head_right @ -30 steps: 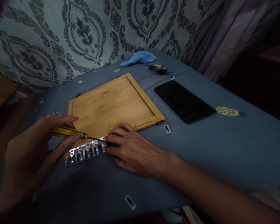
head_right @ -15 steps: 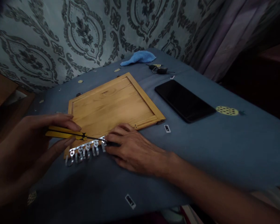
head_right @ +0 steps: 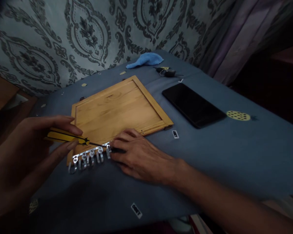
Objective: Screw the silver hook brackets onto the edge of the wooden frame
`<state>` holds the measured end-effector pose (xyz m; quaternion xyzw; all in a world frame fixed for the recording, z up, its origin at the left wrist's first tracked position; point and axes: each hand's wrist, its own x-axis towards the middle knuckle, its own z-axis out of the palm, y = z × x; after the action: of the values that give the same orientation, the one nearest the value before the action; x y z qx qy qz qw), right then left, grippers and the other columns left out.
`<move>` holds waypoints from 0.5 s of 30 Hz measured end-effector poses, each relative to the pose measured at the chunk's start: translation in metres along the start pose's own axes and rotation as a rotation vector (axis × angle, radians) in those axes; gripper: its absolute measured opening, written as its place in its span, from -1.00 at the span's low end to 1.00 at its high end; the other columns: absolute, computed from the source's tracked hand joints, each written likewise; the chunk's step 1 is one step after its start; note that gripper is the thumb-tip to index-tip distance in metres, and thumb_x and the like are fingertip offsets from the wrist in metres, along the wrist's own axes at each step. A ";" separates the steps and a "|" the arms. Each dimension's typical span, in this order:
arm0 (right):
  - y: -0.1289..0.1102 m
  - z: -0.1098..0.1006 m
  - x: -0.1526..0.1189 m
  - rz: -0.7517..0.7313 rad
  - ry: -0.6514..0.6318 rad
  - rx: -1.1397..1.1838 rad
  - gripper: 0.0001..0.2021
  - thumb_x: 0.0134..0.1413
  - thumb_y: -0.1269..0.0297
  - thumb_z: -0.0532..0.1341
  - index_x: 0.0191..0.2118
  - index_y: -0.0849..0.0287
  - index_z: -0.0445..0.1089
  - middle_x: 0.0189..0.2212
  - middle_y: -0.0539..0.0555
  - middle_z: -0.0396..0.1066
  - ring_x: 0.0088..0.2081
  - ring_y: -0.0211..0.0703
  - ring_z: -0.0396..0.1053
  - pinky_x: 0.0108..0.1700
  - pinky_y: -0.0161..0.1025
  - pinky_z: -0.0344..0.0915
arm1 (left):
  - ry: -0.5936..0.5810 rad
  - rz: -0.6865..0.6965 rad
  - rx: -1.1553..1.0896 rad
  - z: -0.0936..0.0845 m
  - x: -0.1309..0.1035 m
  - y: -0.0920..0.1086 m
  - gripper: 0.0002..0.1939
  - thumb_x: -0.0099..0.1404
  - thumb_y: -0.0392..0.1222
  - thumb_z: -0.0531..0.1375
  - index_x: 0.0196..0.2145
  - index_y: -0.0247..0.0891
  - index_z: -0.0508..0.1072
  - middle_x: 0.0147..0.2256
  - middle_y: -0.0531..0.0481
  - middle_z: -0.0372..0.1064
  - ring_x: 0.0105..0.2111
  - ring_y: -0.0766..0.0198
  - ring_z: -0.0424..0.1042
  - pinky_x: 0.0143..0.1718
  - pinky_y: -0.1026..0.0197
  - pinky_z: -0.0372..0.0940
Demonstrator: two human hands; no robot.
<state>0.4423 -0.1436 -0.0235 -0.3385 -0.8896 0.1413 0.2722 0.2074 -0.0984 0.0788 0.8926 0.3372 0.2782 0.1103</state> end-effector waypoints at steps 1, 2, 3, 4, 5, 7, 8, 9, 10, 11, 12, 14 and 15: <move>0.000 0.000 0.000 0.002 -0.001 0.001 -0.75 0.35 0.36 0.19 0.06 0.16 0.52 0.01 0.17 0.50 0.09 0.04 0.31 0.24 0.10 0.17 | -0.005 -0.006 -0.009 0.001 0.000 0.000 -0.65 0.41 -0.23 0.21 0.12 0.01 0.40 -0.12 0.06 0.54 -0.09 0.15 0.57 -0.05 0.12 0.49; 0.000 -0.001 0.000 0.005 -0.006 0.001 -0.75 0.34 0.36 0.19 0.06 0.16 0.51 0.01 0.17 0.50 0.09 0.04 0.31 0.23 0.10 0.17 | -0.008 -0.010 -0.016 0.002 0.000 0.000 -0.64 0.40 -0.23 0.22 0.12 0.01 0.40 -0.12 0.06 0.54 -0.08 0.15 0.57 -0.04 0.12 0.49; 0.000 -0.001 0.000 0.007 -0.009 0.002 -0.75 0.34 0.36 0.19 0.05 0.15 0.51 0.01 0.17 0.50 0.09 0.04 0.31 0.23 0.10 0.17 | -0.009 -0.015 -0.022 0.002 0.000 0.000 -0.64 0.40 -0.23 0.22 0.12 0.02 0.40 -0.11 0.07 0.55 -0.08 0.16 0.57 -0.04 0.13 0.49; 0.000 -0.001 0.000 0.006 -0.010 0.001 -0.75 0.34 0.36 0.19 0.05 0.14 0.51 0.00 0.17 0.50 0.09 0.04 0.31 0.23 0.11 0.17 | -0.007 -0.018 -0.023 0.002 -0.001 0.001 -0.64 0.40 -0.23 0.22 0.12 0.02 0.40 -0.11 0.08 0.55 -0.07 0.17 0.57 -0.04 0.14 0.48; 0.000 -0.001 0.000 0.003 -0.009 0.000 -0.76 0.34 0.36 0.19 0.05 0.14 0.52 -0.01 0.16 0.50 0.09 0.04 0.31 0.24 0.11 0.17 | -0.005 -0.019 -0.023 0.002 -0.001 0.001 -0.64 0.39 -0.23 0.23 0.11 0.03 0.40 -0.11 0.09 0.55 -0.08 0.18 0.57 -0.04 0.16 0.48; 0.000 -0.001 0.000 0.000 -0.009 -0.002 -0.76 0.34 0.35 0.19 0.04 0.15 0.52 -0.02 0.16 0.50 0.09 0.05 0.31 0.24 0.09 0.16 | 0.000 -0.020 -0.015 0.002 -0.001 0.002 -0.64 0.38 -0.23 0.25 0.10 0.02 0.41 -0.12 0.10 0.55 -0.08 0.19 0.57 -0.04 0.18 0.47; 0.000 -0.001 0.000 -0.003 -0.008 -0.001 -0.76 0.34 0.36 0.18 0.04 0.16 0.52 -0.02 0.16 0.50 0.09 0.05 0.31 0.24 0.08 0.16 | -0.001 -0.020 -0.008 0.002 -0.001 0.002 -0.66 0.38 -0.23 0.25 0.09 0.01 0.42 -0.12 0.11 0.55 -0.08 0.19 0.57 -0.04 0.19 0.46; 0.000 -0.001 0.000 -0.004 -0.005 0.000 -0.76 0.34 0.36 0.18 0.04 0.17 0.52 -0.02 0.17 0.50 0.09 0.05 0.32 0.24 0.08 0.16 | -0.009 -0.020 0.002 0.002 -0.001 0.002 -0.68 0.38 -0.23 0.25 0.07 0.01 0.43 -0.11 0.11 0.56 -0.08 0.19 0.58 -0.04 0.19 0.46; 0.000 -0.001 0.000 -0.002 -0.004 0.000 -0.76 0.34 0.36 0.19 0.03 0.17 0.52 -0.02 0.17 0.50 0.09 0.05 0.32 0.24 0.08 0.16 | -0.020 -0.013 0.016 0.002 -0.001 0.003 -0.70 0.38 -0.23 0.25 0.05 0.00 0.43 -0.11 0.11 0.56 -0.09 0.19 0.58 -0.05 0.20 0.46; 0.000 -0.001 0.000 0.000 -0.004 0.000 -0.76 0.34 0.36 0.19 0.03 0.17 0.52 -0.01 0.17 0.50 0.09 0.05 0.32 0.23 0.08 0.16 | -0.037 -0.010 0.035 0.001 0.000 0.003 -0.72 0.39 -0.22 0.24 0.04 0.00 0.43 -0.11 0.11 0.56 -0.09 0.19 0.58 -0.08 0.21 0.47; -0.001 -0.001 0.000 0.002 -0.003 0.000 -0.77 0.34 0.36 0.19 0.03 0.16 0.52 -0.01 0.17 0.50 0.09 0.05 0.31 0.23 0.08 0.16 | -0.055 -0.006 0.057 0.001 0.000 0.004 -0.73 0.39 -0.22 0.23 0.02 -0.01 0.43 -0.10 0.12 0.56 -0.10 0.20 0.59 -0.11 0.23 0.47; -0.001 -0.001 0.000 0.007 -0.006 -0.005 -0.77 0.34 0.35 0.19 0.03 0.14 0.52 0.00 0.16 0.50 0.10 0.04 0.31 0.24 0.08 0.16 | -0.075 0.002 0.100 0.001 0.001 0.004 -0.74 0.39 -0.21 0.22 0.02 -0.01 0.42 -0.11 0.12 0.57 -0.14 0.21 0.61 -0.17 0.26 0.48; -0.001 -0.001 0.000 0.009 -0.004 -0.008 -0.77 0.34 0.35 0.20 0.02 0.14 0.52 0.00 0.16 0.50 0.10 0.04 0.31 0.24 0.07 0.16 | -0.074 0.005 0.117 0.001 0.002 0.005 -0.74 0.39 -0.19 0.22 0.02 -0.01 0.41 -0.12 0.13 0.58 -0.17 0.21 0.62 -0.19 0.26 0.48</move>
<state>0.4423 -0.1442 -0.0224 -0.3431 -0.8892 0.1396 0.2687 0.2118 -0.1005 0.0804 0.9079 0.3464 0.2254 0.0698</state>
